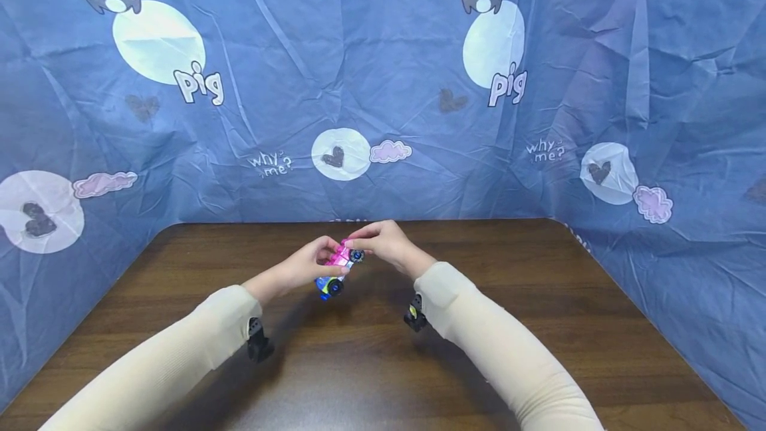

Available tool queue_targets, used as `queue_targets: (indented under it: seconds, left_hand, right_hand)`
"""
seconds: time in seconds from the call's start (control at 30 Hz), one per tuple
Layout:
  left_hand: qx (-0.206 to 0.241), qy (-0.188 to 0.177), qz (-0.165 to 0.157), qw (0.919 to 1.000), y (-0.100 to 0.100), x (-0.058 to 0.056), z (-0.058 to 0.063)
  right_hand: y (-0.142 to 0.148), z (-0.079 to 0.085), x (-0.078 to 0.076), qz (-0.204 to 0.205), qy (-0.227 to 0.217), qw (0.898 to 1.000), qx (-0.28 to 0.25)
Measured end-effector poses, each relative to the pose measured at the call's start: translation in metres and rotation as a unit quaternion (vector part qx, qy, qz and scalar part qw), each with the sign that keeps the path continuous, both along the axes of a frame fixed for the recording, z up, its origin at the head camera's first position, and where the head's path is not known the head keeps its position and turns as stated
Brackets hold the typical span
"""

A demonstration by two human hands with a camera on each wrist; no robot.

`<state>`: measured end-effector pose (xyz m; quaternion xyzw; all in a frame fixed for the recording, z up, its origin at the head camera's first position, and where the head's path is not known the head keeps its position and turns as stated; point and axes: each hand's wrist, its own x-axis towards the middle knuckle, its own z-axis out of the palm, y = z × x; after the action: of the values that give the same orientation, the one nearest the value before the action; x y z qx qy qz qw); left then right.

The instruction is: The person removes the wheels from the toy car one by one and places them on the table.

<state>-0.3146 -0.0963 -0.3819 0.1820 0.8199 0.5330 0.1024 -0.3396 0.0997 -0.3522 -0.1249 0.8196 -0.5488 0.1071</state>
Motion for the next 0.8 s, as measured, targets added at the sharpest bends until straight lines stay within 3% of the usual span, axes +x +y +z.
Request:
queue_targets:
  seconds: [0.17,0.43,0.67,0.8]
  left_hand:
    - [0.059,0.004,0.006,0.9982,0.000,0.011,-0.003]
    - [0.101,-0.003,0.040,0.9940,0.008,0.032,0.000]
    - [0.139,-0.014,0.063,0.9882,0.010,0.044,0.006]
    - [0.137,-0.011,0.068,0.9882,0.010,0.048,0.006]
  right_hand:
    - [0.004,0.004,0.007,0.013,0.015,0.999,-0.029]
    - [0.013,0.003,0.020,0.033,0.022,0.996,-0.081]
    - [0.017,0.005,0.034,0.044,0.020,0.996,-0.077]
    - [0.017,0.004,0.046,0.066,0.038,0.996,-0.052]
